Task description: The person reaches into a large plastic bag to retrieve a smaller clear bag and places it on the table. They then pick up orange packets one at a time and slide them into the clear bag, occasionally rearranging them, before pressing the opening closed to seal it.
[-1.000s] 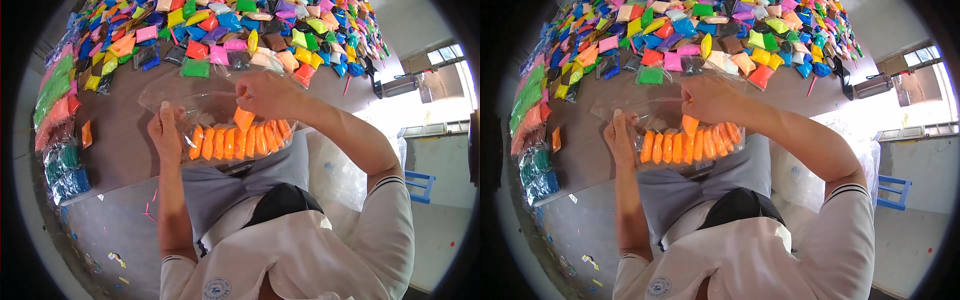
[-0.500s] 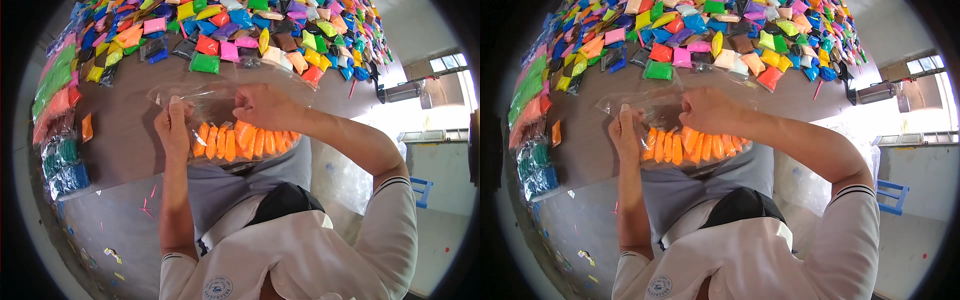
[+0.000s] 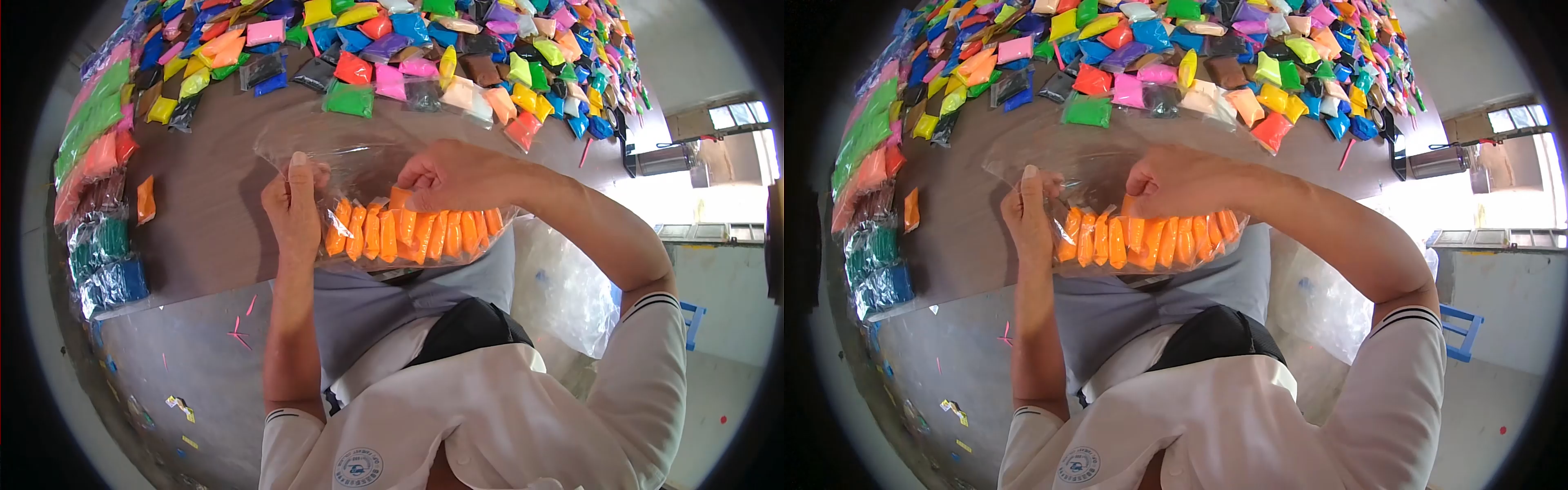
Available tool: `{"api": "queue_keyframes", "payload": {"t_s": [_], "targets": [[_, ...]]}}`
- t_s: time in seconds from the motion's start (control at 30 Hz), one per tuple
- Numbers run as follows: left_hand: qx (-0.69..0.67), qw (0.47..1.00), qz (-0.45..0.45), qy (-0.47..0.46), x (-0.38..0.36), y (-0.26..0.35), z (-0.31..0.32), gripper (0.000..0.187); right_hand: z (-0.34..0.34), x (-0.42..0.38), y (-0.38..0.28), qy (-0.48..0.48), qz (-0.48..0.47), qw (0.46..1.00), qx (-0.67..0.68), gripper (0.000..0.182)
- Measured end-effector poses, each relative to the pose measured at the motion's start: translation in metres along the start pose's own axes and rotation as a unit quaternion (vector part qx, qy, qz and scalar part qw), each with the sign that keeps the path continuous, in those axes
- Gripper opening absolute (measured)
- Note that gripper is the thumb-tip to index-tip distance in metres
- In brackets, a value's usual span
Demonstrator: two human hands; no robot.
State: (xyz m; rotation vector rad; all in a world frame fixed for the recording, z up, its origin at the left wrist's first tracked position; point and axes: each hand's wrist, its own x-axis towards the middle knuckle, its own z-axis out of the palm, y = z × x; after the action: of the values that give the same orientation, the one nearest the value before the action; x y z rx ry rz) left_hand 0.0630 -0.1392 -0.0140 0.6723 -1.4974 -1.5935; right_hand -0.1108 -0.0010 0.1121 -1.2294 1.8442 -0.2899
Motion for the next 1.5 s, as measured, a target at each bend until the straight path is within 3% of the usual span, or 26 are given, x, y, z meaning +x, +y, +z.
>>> {"api": "queue_keyframes", "payload": {"t_s": [0.23,0.43,0.53,0.83,0.93,1.03,1.13,1.23,1.33,1.43,1.5], "targets": [[0.01,1.0,-0.022,-0.013,-0.002,0.007,0.001,0.041,0.022,0.014,0.009,-0.071,-0.065,0.993,0.065,0.039],[0.005,1.0,-0.004,-0.011,-0.001,0.011,0.004,0.042,-0.002,-0.004,-0.014,-0.138,-0.033,0.988,-0.063,0.054],[-0.021,1.0,-0.016,-0.001,-0.002,0.011,0.004,0.042,-0.007,-0.008,-0.006,-0.159,-0.067,0.982,-0.082,0.062],[-0.109,0.992,-0.056,0.035,0.021,0.009,-0.006,0.041,-0.042,0.034,-0.005,-0.177,-0.106,0.97,-0.125,0.053],[-0.068,0.996,-0.032,0.055,0.031,0.009,-0.013,0.041,-0.039,0.06,0.001,-0.2,-0.068,0.975,0.069,0.058],[-0.021,0.996,-0.052,0.075,0.039,0.01,-0.023,0.041,-0.046,0.057,-0.012,-0.196,-0.028,0.97,0.139,0.071],[-0.091,0.989,-0.057,0.098,0.035,0.011,-0.017,0.04,-0.047,0.054,-0.007,-0.182,-0.069,0.979,0.053,0.081],[-0.067,0.992,-0.038,0.099,0.033,0.008,-0.017,0.04,-0.04,0.051,0.003,-0.166,-0.178,0.967,-0.071,0.083],[-0.048,0.995,-0.005,0.087,0.034,0.006,-0.017,0.04,-0.033,0.046,-0.011,-0.154,-0.169,0.952,-0.203,0.08],[-0.066,0.995,-0.021,0.072,0.034,0.002,-0.02,0.041,-0.033,0.062,-0.011,-0.25,-0.16,0.943,-0.149,0.084],[-0.033,0.996,-0.025,0.084,0.034,0.005,-0.02,0.041,-0.038,0.059,-0.012,-0.213,-0.137,0.956,-0.145,0.086]]}}
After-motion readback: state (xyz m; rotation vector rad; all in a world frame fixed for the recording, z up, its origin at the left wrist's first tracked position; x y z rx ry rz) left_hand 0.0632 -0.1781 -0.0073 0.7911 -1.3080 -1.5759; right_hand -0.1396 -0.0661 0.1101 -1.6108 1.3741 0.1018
